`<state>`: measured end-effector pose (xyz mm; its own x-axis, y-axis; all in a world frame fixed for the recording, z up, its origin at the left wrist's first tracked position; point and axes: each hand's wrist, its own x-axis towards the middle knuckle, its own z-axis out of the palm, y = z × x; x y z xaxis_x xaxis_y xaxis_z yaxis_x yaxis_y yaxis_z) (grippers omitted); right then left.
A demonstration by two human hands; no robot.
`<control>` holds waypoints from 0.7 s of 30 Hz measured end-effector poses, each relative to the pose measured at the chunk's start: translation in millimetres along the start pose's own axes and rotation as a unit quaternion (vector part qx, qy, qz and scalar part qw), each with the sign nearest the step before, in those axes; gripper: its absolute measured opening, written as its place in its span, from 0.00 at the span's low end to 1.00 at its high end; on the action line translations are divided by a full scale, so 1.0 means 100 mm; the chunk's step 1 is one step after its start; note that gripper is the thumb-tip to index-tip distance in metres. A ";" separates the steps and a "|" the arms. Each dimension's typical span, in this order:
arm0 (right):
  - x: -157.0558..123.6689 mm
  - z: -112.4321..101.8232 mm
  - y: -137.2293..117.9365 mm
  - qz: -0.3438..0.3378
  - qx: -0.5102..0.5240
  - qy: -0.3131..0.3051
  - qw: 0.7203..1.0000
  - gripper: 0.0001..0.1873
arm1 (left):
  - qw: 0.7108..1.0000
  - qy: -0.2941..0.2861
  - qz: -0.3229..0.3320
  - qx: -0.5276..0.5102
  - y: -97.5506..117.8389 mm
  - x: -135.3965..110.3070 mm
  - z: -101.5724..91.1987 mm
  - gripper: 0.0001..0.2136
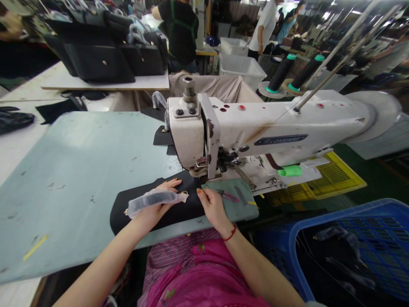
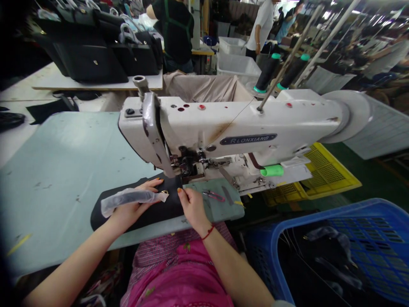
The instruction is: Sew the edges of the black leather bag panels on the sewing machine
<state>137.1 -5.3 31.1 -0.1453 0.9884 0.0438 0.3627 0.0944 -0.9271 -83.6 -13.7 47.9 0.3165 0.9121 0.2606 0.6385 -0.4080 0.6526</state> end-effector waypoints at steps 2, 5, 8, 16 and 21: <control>0.00 0.00 -0.01 0.009 0.000 -0.002 1.000 0.24 | 1.000 -0.008 -0.009 0.006 0.02 0.01 -0.02 0.09; 0.01 -0.01 -0.03 0.025 0.003 -0.008 1.000 0.24 | 1.000 -0.020 -0.016 0.012 0.03 0.03 -0.04 0.11; 0.04 -0.01 -0.04 0.035 0.007 -0.011 0.999 0.24 | 0.999 -0.027 -0.020 0.018 0.04 0.06 -0.07 0.13; 0.17 0.02 -0.07 0.062 0.046 -0.016 0.997 0.25 | 0.996 -0.055 -0.019 0.073 0.00 0.19 -0.18 0.19; 0.27 0.01 -0.11 0.059 0.037 -0.016 0.997 0.25 | 0.991 -0.063 -0.025 0.111 -0.08 0.27 -0.23 0.25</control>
<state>128.0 20.4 42.0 -0.1355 0.9878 -0.0773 0.3099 -0.0318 -0.9503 -96.0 15.2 66.4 0.3577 0.9245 0.1315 0.7899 -0.3746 0.4856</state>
